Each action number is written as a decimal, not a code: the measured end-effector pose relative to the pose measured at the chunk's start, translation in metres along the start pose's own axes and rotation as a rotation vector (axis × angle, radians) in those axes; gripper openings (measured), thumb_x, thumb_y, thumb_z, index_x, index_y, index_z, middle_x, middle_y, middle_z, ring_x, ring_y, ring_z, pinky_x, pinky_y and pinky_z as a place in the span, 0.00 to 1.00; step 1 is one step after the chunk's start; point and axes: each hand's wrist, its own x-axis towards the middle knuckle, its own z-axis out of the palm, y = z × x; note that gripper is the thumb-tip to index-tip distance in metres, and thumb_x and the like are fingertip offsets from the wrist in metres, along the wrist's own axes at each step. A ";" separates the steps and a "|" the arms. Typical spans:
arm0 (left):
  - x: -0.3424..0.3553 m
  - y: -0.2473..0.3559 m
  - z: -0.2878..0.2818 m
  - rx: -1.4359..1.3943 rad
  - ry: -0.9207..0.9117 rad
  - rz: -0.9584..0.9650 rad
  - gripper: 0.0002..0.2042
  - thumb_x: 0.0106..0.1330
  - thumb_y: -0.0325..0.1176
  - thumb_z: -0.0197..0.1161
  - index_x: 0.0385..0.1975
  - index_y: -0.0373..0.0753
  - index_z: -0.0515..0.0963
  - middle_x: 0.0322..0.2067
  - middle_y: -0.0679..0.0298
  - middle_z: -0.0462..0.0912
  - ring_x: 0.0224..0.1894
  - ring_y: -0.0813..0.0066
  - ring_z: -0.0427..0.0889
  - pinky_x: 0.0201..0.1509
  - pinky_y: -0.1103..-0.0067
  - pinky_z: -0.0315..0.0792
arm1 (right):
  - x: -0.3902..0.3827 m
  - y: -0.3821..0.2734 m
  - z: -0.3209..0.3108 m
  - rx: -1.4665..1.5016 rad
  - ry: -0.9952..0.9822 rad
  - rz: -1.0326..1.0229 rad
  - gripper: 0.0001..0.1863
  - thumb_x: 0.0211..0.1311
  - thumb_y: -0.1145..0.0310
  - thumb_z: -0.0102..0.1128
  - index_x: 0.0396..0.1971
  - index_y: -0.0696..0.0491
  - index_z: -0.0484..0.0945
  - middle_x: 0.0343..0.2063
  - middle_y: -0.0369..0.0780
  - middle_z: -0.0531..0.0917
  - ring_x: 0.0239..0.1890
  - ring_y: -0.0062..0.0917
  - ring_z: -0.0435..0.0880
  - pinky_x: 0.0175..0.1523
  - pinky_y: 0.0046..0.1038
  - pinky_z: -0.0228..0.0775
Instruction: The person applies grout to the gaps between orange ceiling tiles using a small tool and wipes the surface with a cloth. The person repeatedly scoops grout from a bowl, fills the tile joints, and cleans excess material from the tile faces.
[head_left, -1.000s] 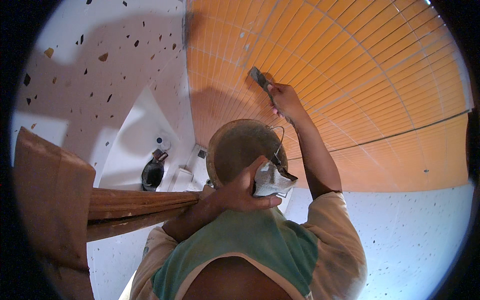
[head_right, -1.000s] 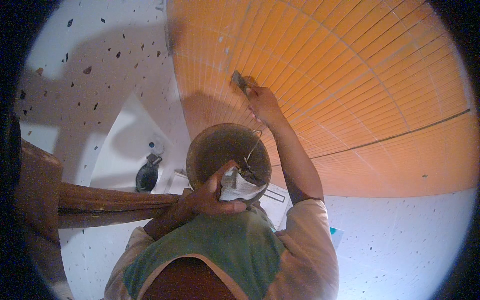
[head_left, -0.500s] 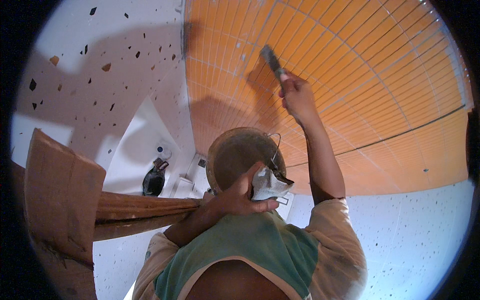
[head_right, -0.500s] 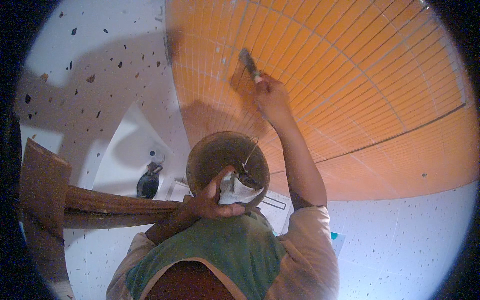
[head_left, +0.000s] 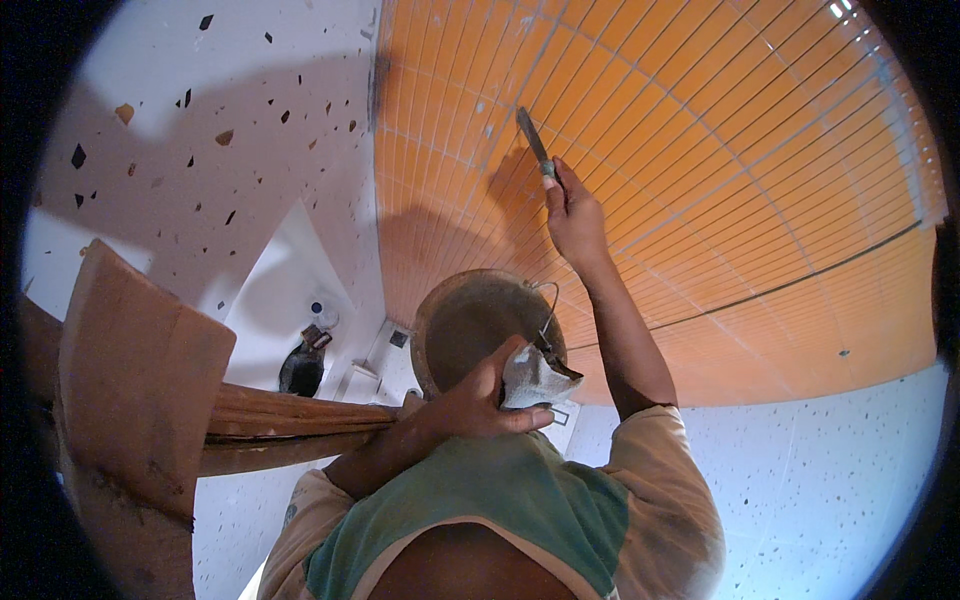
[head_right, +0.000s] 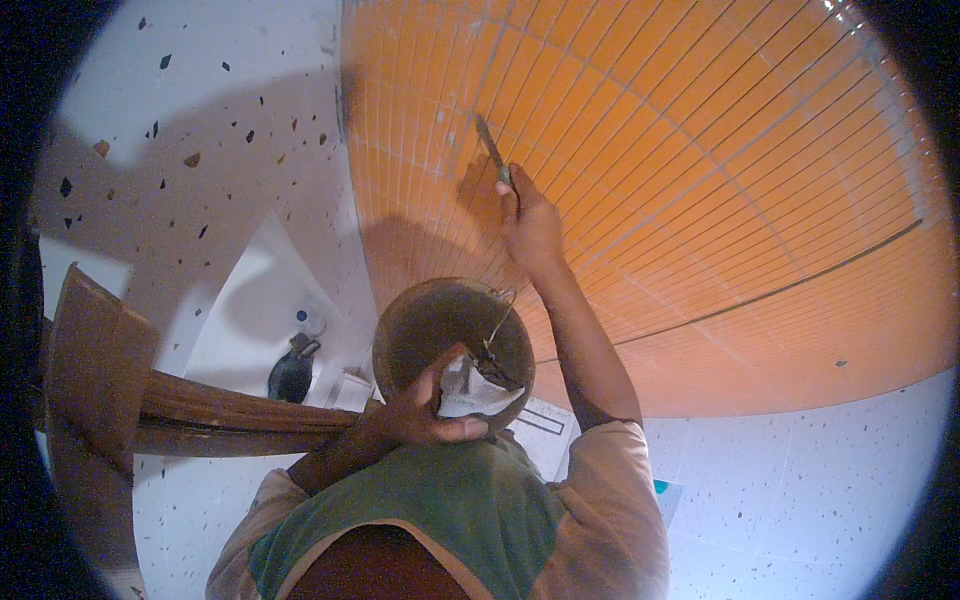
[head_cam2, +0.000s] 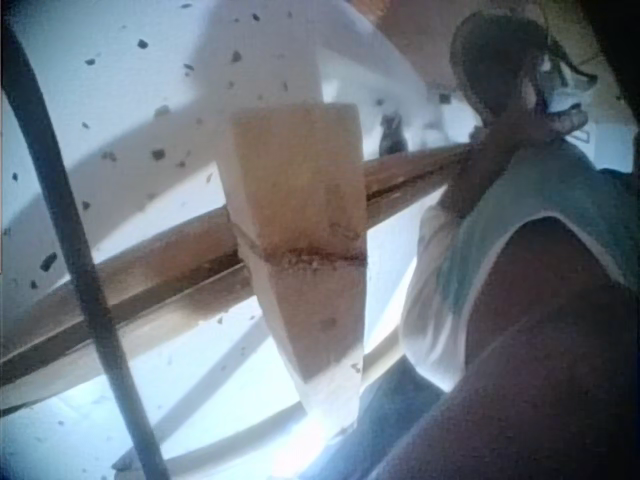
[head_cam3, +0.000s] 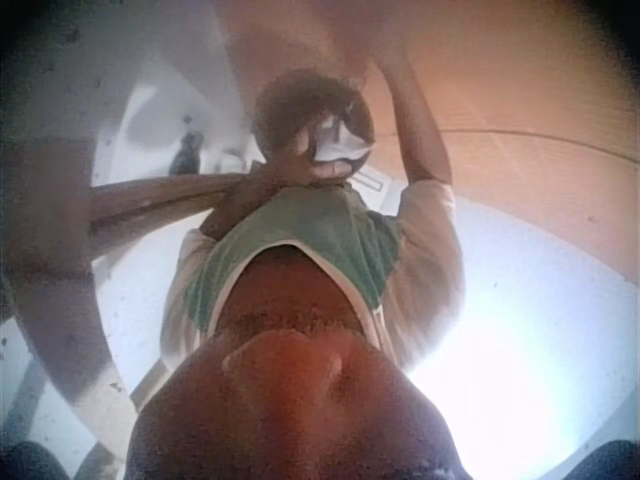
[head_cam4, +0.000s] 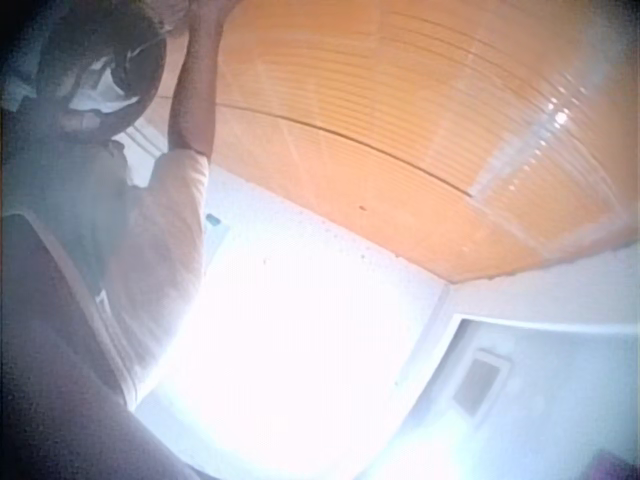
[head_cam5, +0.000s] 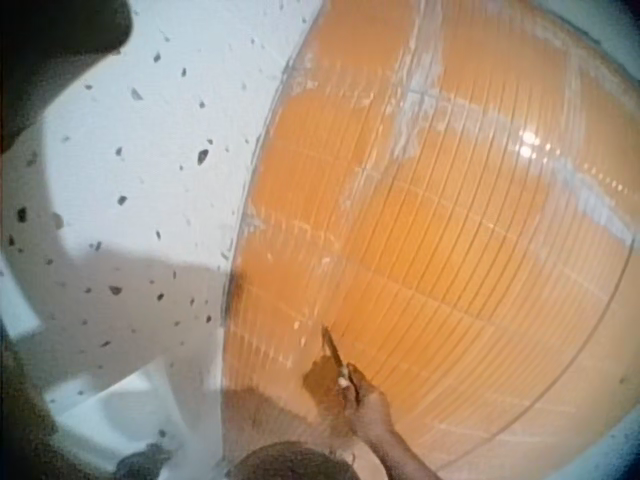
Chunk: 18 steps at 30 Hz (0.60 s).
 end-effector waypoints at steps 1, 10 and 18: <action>0.000 0.000 -0.001 0.001 -0.005 -0.003 0.26 0.56 0.30 0.73 0.49 0.38 0.64 0.40 0.66 0.72 0.46 0.78 0.71 0.53 0.77 0.65 | 0.000 0.001 0.001 -0.047 0.000 -0.031 0.22 0.73 0.63 0.51 0.61 0.59 0.70 0.26 0.37 0.78 0.27 0.20 0.77 0.36 0.25 0.72; 0.001 0.003 0.004 -0.046 0.006 -0.034 0.28 0.55 0.28 0.72 0.53 0.36 0.64 0.42 0.64 0.75 0.48 0.76 0.73 0.54 0.76 0.67 | 0.009 -0.040 -0.034 0.114 0.241 -0.121 0.23 0.74 0.64 0.47 0.64 0.59 0.66 0.33 0.47 0.81 0.30 0.34 0.82 0.37 0.31 0.74; 0.002 -0.017 -0.005 0.035 -0.042 0.012 0.30 0.55 0.29 0.73 0.56 0.36 0.63 0.44 0.61 0.75 0.50 0.75 0.73 0.55 0.76 0.67 | 0.032 -0.063 -0.045 -0.005 0.299 -0.175 0.25 0.75 0.65 0.47 0.68 0.55 0.62 0.31 0.44 0.81 0.27 0.21 0.78 0.34 0.26 0.72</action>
